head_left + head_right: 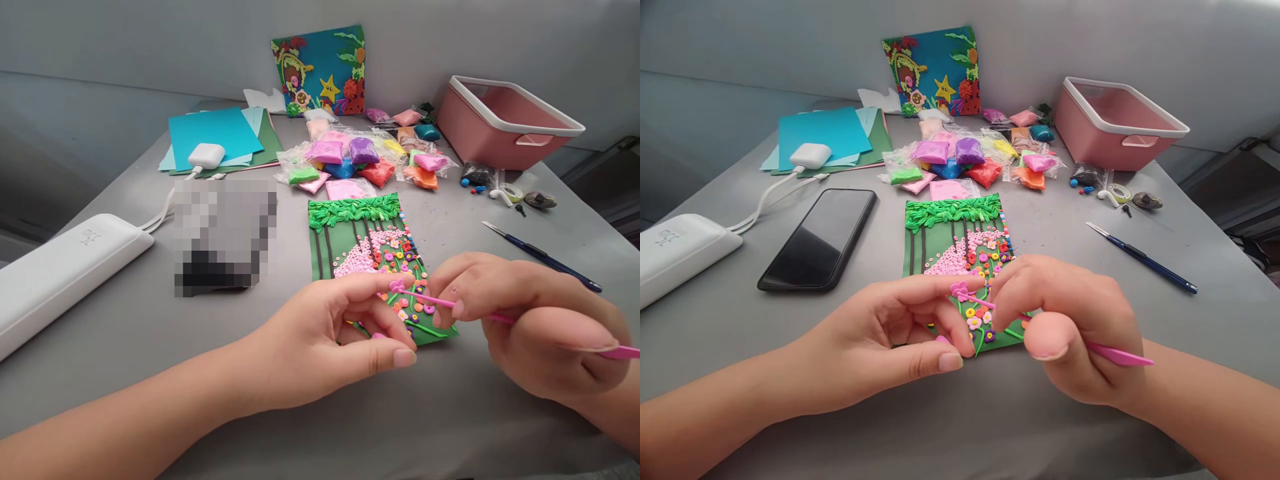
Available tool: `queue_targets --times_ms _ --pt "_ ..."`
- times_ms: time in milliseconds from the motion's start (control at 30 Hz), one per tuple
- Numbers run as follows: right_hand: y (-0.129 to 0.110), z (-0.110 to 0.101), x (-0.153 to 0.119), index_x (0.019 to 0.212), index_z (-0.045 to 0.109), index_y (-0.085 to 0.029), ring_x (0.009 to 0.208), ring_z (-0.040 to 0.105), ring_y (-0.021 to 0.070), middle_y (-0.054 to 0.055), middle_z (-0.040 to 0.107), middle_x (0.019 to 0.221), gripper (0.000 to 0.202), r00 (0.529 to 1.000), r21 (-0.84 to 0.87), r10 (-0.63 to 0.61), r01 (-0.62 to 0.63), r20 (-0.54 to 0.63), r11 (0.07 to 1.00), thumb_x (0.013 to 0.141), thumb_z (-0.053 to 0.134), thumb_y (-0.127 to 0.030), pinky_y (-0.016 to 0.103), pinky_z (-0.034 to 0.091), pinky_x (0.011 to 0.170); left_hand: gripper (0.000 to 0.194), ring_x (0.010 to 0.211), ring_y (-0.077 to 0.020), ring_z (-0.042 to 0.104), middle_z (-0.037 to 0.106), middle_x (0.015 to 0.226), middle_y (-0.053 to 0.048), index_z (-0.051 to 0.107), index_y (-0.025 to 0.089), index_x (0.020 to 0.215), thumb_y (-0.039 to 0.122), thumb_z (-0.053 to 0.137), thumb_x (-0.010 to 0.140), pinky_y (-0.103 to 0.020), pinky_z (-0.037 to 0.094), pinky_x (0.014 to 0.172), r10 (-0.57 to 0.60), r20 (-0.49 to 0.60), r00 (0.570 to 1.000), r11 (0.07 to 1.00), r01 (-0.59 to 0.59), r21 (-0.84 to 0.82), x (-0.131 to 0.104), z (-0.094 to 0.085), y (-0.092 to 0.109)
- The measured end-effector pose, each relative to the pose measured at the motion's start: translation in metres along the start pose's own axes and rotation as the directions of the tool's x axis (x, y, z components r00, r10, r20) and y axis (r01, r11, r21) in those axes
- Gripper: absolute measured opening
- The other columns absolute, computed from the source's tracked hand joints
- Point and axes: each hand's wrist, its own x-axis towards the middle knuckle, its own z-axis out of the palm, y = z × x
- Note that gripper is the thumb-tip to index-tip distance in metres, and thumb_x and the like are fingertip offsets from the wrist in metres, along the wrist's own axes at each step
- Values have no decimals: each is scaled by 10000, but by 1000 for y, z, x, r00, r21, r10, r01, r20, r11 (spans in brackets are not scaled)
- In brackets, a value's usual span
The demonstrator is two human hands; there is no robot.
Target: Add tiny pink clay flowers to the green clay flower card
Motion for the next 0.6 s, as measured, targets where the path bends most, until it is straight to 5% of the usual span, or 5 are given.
queue_targets --times_ms 133,600 --pt "1 2 3 1053 748 -283 864 704 260 73 700 837 280 1000 87 -31 31 -3 996 1042 509 -427 432 586 817 663 792 -141 619 715 907 -34 550 159 1394 220 824 793 -278 486 694 1 10 1000 1000 -1 -19 0 0 1" --pt "-6 5 12 926 729 -211 833 728 217 67 692 744 365 996 -48 -88 88 6 995 1051 486 -452 320 591 722 588 785 -114 610 716 918 -33 566 144 1415 218 759 864 -250 526 726 21 49 999 999 -22 32 -1 1 -1"
